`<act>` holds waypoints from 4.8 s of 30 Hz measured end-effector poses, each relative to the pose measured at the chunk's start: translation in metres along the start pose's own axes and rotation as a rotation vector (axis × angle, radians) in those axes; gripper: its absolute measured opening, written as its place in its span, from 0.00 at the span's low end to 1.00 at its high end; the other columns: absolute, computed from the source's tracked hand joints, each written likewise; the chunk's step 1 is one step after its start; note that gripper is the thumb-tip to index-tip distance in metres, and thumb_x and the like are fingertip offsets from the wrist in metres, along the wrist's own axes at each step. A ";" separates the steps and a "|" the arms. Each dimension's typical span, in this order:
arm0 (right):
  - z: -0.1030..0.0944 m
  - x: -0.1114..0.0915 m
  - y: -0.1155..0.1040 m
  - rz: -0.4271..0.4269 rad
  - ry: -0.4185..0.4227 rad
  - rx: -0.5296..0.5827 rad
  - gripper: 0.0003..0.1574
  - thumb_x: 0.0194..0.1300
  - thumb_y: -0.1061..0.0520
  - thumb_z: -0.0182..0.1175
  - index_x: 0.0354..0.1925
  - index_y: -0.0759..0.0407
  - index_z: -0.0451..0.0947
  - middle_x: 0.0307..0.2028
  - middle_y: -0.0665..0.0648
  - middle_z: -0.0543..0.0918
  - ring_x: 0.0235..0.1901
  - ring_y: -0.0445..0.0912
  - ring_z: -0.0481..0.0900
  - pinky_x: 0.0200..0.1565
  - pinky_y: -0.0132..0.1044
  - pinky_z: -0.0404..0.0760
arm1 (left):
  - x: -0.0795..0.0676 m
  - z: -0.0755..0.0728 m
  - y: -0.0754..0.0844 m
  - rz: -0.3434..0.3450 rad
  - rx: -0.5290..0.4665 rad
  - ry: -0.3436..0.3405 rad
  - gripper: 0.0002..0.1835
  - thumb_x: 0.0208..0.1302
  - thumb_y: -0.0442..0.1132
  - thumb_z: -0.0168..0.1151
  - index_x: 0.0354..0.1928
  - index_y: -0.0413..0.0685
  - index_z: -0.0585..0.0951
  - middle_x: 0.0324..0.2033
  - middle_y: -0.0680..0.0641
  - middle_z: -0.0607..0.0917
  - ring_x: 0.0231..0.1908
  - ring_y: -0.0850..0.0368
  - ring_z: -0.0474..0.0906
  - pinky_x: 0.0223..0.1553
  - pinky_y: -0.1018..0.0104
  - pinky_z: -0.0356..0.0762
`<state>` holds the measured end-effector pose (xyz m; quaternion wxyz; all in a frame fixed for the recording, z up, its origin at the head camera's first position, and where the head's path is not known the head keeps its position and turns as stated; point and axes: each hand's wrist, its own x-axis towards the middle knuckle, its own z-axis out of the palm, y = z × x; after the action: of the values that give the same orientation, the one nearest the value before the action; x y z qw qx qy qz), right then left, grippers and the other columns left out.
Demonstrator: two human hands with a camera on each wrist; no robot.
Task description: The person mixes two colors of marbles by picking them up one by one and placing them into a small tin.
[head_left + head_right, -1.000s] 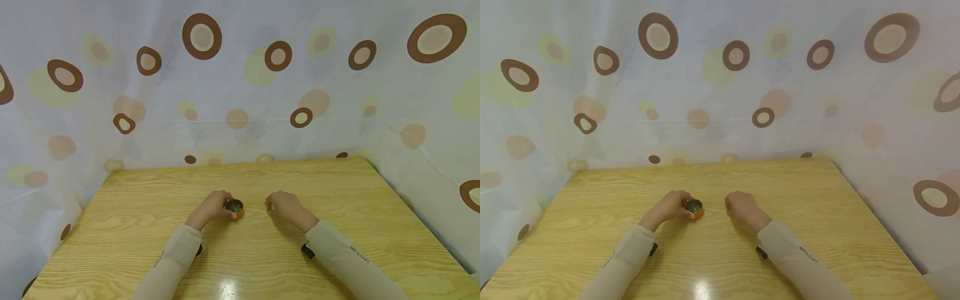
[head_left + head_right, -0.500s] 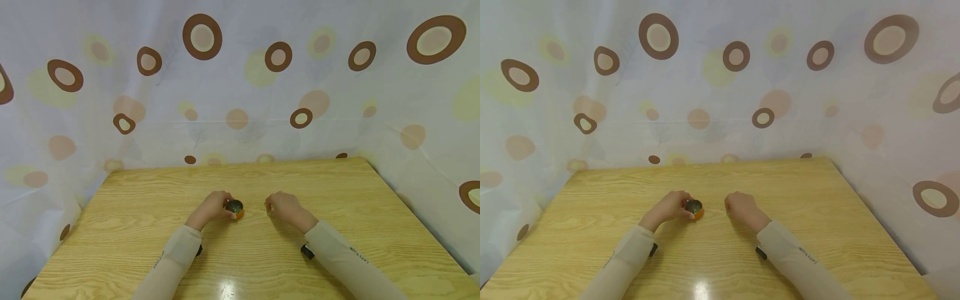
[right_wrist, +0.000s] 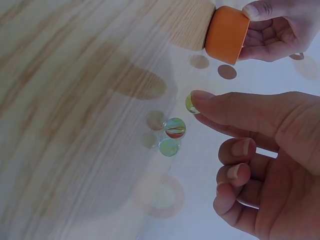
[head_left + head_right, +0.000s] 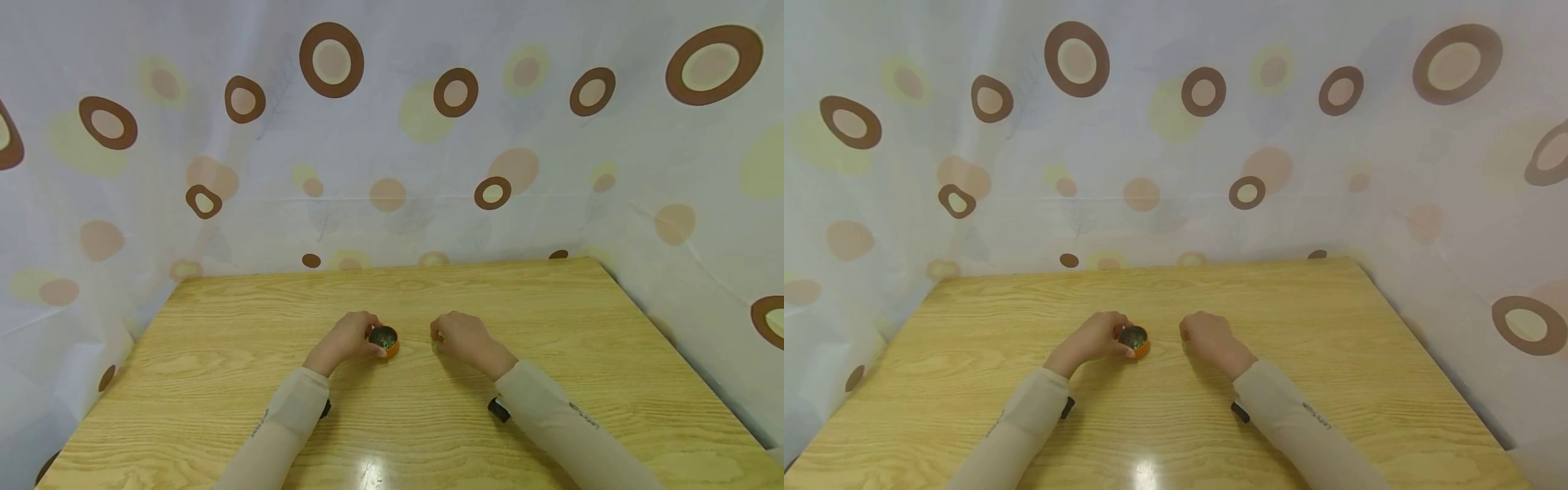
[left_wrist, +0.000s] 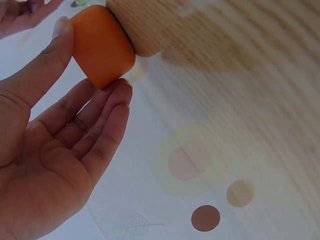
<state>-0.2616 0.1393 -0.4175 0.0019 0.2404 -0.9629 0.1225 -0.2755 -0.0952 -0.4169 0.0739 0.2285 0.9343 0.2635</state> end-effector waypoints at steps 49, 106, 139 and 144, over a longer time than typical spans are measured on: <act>-0.002 0.028 -0.056 -0.122 0.048 0.049 0.09 0.61 0.59 0.67 0.41 0.59 0.85 0.39 0.58 0.86 0.36 0.51 0.83 0.36 0.45 0.81 | 0.000 0.000 0.000 0.022 0.009 -0.014 0.22 0.51 0.40 0.75 0.47 0.36 0.82 0.33 0.44 0.80 0.29 0.55 0.70 0.33 0.63 0.71; -0.023 -0.003 0.006 0.091 -0.065 -0.024 0.05 0.58 0.61 0.68 0.36 0.60 0.85 0.44 0.61 0.84 0.29 0.48 0.80 0.27 0.39 0.79 | 0.002 0.002 -0.004 0.034 0.025 -0.003 0.25 0.51 0.40 0.75 0.49 0.34 0.81 0.37 0.40 0.81 0.35 0.51 0.76 0.40 0.57 0.76; -0.009 -0.005 0.011 0.085 -0.080 -0.029 0.06 0.55 0.63 0.70 0.27 0.57 0.82 0.41 0.59 0.84 0.31 0.49 0.79 0.28 0.42 0.78 | 0.002 0.001 -0.002 0.032 0.029 -0.004 0.24 0.51 0.40 0.75 0.48 0.35 0.81 0.36 0.41 0.81 0.32 0.53 0.73 0.37 0.59 0.74; -0.009 -0.005 0.010 0.081 -0.077 -0.029 0.05 0.55 0.64 0.70 0.27 0.57 0.82 0.39 0.59 0.84 0.31 0.50 0.80 0.28 0.42 0.79 | 0.002 0.001 -0.002 0.025 0.035 -0.006 0.23 0.51 0.39 0.75 0.48 0.35 0.81 0.35 0.42 0.81 0.32 0.53 0.73 0.37 0.60 0.74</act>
<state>-0.2626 0.1525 -0.4111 -0.0367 0.2056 -0.9729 0.0993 -0.2779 -0.0949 -0.4188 0.0692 0.2422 0.9356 0.2473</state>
